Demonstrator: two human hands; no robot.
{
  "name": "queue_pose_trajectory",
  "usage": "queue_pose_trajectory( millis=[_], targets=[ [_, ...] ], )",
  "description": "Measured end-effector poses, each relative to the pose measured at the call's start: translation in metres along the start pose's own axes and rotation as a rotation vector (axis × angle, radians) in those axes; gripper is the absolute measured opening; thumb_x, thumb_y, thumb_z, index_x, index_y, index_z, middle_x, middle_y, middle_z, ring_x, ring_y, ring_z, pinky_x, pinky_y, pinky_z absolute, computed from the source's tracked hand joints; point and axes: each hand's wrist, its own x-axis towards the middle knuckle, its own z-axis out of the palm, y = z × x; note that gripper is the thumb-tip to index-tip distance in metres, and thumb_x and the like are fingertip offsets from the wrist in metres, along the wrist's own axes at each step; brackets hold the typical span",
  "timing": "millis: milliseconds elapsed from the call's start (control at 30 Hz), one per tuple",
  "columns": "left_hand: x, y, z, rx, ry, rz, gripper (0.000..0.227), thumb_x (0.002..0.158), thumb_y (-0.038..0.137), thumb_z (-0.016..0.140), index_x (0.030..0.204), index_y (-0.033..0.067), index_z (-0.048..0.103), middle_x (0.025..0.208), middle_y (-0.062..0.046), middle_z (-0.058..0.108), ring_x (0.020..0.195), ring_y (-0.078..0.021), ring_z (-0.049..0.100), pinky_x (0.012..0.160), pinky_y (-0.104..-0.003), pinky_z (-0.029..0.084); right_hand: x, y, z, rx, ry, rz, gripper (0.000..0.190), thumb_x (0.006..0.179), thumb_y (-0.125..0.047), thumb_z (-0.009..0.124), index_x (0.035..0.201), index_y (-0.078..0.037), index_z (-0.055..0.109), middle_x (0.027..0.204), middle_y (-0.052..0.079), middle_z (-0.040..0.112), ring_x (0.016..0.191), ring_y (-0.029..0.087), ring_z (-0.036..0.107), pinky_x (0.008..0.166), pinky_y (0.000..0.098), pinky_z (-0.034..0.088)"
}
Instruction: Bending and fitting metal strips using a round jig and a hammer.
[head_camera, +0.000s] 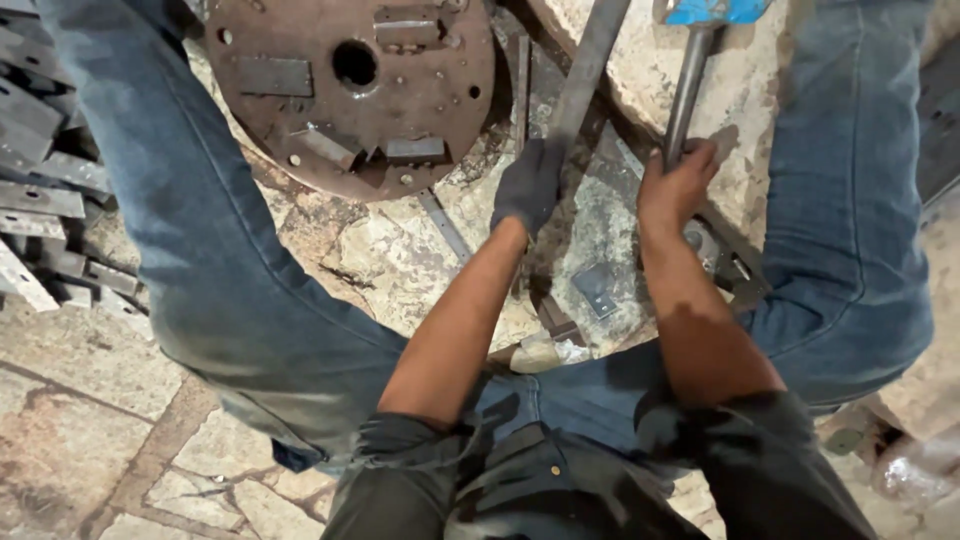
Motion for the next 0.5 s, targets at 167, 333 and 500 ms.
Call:
queue_pose_trajectory(
  millis=[167,333,500],
  targets=[
    [0.035,0.021,0.004,0.04,0.025,0.027,0.057,0.1,0.058,0.038,0.116,0.0097,0.064,0.108,-0.029,0.07,0.105,-0.0495,0.064,0.088,-0.058,0.047,0.007,-0.023,-0.012,0.257,-0.011,0.16,0.035,0.097,-0.014,0.077,0.119,0.001,0.055,0.094,0.017,0.071,0.083,0.034,0.071,0.075,0.0469,0.053],
    [0.058,0.045,0.0,0.097,0.01,0.001,0.06,0.1,0.059,0.037,0.122,0.0109,0.065,0.118,-0.026,0.069,0.113,-0.0457,0.063,0.094,-0.053,0.048,0.006,-0.077,-0.079,0.726,-0.347,0.537,0.022,0.099,-0.021,0.071,0.096,-0.002,0.06,0.07,0.002,0.059,0.049,0.008,0.051,0.041,0.0268,0.037],
    [0.046,0.072,-0.017,0.122,0.009,-0.019,0.061,0.098,0.06,0.036,0.118,0.0128,0.068,0.118,-0.024,0.07,0.113,-0.0439,0.064,0.093,-0.052,0.049,0.005,-0.11,-0.086,0.827,-0.408,0.4,0.034,0.109,-0.034,0.06,0.095,-0.003,0.059,0.07,0.0,0.057,0.05,0.006,0.052,0.041,0.0254,0.043]
  ],
)
